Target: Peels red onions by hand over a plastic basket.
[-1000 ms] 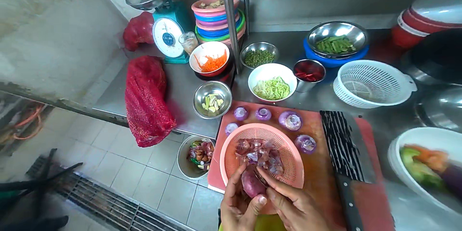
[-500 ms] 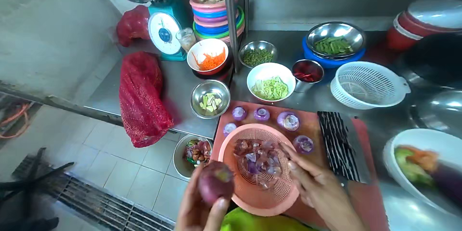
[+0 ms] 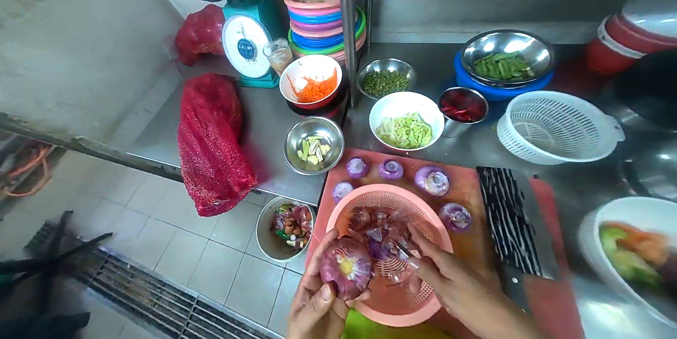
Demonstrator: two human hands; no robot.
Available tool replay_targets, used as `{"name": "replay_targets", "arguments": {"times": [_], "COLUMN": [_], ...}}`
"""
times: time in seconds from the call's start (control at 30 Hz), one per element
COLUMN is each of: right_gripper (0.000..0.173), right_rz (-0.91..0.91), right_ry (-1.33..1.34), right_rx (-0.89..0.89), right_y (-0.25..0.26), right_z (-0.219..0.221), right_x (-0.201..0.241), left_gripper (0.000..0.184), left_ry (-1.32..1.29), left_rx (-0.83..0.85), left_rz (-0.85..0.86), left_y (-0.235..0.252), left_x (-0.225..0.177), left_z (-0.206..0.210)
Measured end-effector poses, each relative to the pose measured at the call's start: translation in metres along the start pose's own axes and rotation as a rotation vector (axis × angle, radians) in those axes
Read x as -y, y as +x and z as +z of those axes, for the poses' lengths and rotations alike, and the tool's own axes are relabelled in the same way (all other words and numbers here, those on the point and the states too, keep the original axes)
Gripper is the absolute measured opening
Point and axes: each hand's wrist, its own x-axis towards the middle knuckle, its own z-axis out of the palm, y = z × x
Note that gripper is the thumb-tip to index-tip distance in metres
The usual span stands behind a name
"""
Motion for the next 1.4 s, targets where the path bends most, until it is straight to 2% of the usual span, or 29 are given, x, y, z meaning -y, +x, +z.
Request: {"name": "replay_targets", "arguments": {"times": [0.07, 0.2, 0.27, 0.37, 0.5, 0.57, 0.7, 0.73, 0.83, 1.03, 1.2, 1.4], "right_gripper": [0.071, 0.071, 0.071, 0.068, 0.064, 0.064, 0.066, 0.066, 0.067, 0.064, 0.064, 0.060], "right_rz": [0.006, -0.057, -0.103, -0.242, -0.493, -0.537, -0.610, -0.633, -0.720, -0.799, -0.801, -0.772], "right_ry": [0.013, 0.196, 0.278, 0.304, 0.188, 0.090, -0.056, -0.091, -0.158, -0.287, -0.280, -0.227], "right_rx": [0.018, 0.005, -0.010, -0.053, -0.010, 0.050, 0.057, 0.052, 0.052, 0.042, 0.162, 0.161], "right_y": [-0.002, -0.005, -0.009, -0.020, -0.036, -0.039, -0.036, -0.035, -0.032, -0.032, -0.034, -0.034], "right_z": [-0.002, -0.003, -0.004, -0.004, -0.006, -0.010, -0.016, -0.018, -0.024, -0.036, -0.046, -0.045], "right_x": [0.004, 0.000, 0.000, 0.003, 0.013, 0.018, 0.015, 0.014, 0.013, 0.017, 0.018, 0.015], "left_gripper": [0.064, 0.068, 0.066, 0.053, 0.055, 0.056, 0.081, 0.081, 0.062, 0.061, 0.061, 0.073], "left_ry": [-0.043, -0.081, -0.002, 0.160, 0.239, 0.286, 0.505, 0.535, 0.538, 0.604, 0.608, 0.654], "left_rx": [0.007, 0.010, -0.015, -0.078, -0.067, -0.034, 0.030, 0.043, 0.118, 0.314, 0.405, 0.407], "left_rz": [-0.009, -0.060, -0.046, -0.027, -0.065, -0.086, -0.110, -0.121, -0.177, -0.151, -0.176, -0.215], "left_y": [0.002, 0.005, 0.005, 0.005, 0.008, 0.009, 0.016, 0.019, 0.023, 0.035, 0.040, 0.046], "left_x": [0.004, 0.004, 0.005, 0.005, 0.005, 0.003, -0.005, -0.008, -0.015, -0.020, -0.022, -0.023], "left_z": [0.000, 0.001, 0.002, 0.010, 0.017, 0.020, 0.030, 0.032, 0.033, 0.034, 0.034, 0.038]}}
